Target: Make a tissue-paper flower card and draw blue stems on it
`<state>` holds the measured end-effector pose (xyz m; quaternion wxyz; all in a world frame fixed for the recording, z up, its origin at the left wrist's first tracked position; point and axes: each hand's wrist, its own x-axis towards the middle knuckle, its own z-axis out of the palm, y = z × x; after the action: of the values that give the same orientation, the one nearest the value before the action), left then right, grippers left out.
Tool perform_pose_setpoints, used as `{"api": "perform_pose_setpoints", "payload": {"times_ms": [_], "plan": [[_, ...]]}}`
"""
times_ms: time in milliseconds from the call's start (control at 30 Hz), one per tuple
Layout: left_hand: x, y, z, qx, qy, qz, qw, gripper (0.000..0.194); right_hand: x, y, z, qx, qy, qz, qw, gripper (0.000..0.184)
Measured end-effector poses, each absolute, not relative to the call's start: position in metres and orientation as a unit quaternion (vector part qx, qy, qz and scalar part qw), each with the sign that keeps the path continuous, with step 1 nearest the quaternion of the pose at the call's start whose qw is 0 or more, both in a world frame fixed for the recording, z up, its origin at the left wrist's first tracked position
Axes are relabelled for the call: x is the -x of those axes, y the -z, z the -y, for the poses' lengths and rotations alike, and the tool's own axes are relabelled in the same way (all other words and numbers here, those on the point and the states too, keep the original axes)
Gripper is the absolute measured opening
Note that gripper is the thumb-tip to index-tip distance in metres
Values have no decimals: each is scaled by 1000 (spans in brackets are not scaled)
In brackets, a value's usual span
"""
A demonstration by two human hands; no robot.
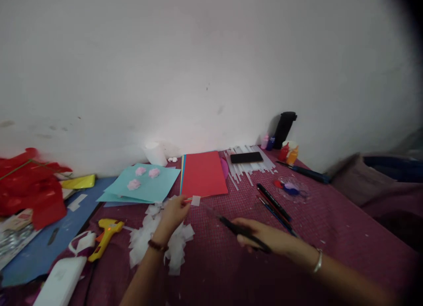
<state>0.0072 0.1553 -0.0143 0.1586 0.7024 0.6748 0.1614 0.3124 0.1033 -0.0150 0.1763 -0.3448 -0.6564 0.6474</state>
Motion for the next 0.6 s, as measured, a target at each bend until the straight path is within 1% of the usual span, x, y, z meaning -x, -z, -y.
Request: {"api": "perform_pose_setpoints", "payload": {"times_ms": [33,67,100,167,267,367,533,600], "plan": [[-15,19,-168,-705,-158,-675,150,25,-319,15,-99,377,-578,704,168,45],[-22,24,-180,-709,-154,-673,145,26,-325,16,-95,400,-517,739,162,42],[-29,29,-191,-715,-150,-668,142,28,-331,18,-91,414,-471,762,159,43],[-37,38,-206,-728,-135,-655,151,27,-339,22,-85,426,-425,784,153,48],[-38,45,-215,-727,-115,-652,184,24,-348,25,-80,418,-419,793,147,50],[-19,38,-209,-709,-118,-658,224,22,-352,23,-81,410,-416,796,157,51],[56,6,-174,-651,-167,-690,268,10,-351,21,-87,389,-386,823,150,46],[86,-4,-158,-615,-175,-717,276,13,-349,24,-88,386,-371,832,144,44]]}}
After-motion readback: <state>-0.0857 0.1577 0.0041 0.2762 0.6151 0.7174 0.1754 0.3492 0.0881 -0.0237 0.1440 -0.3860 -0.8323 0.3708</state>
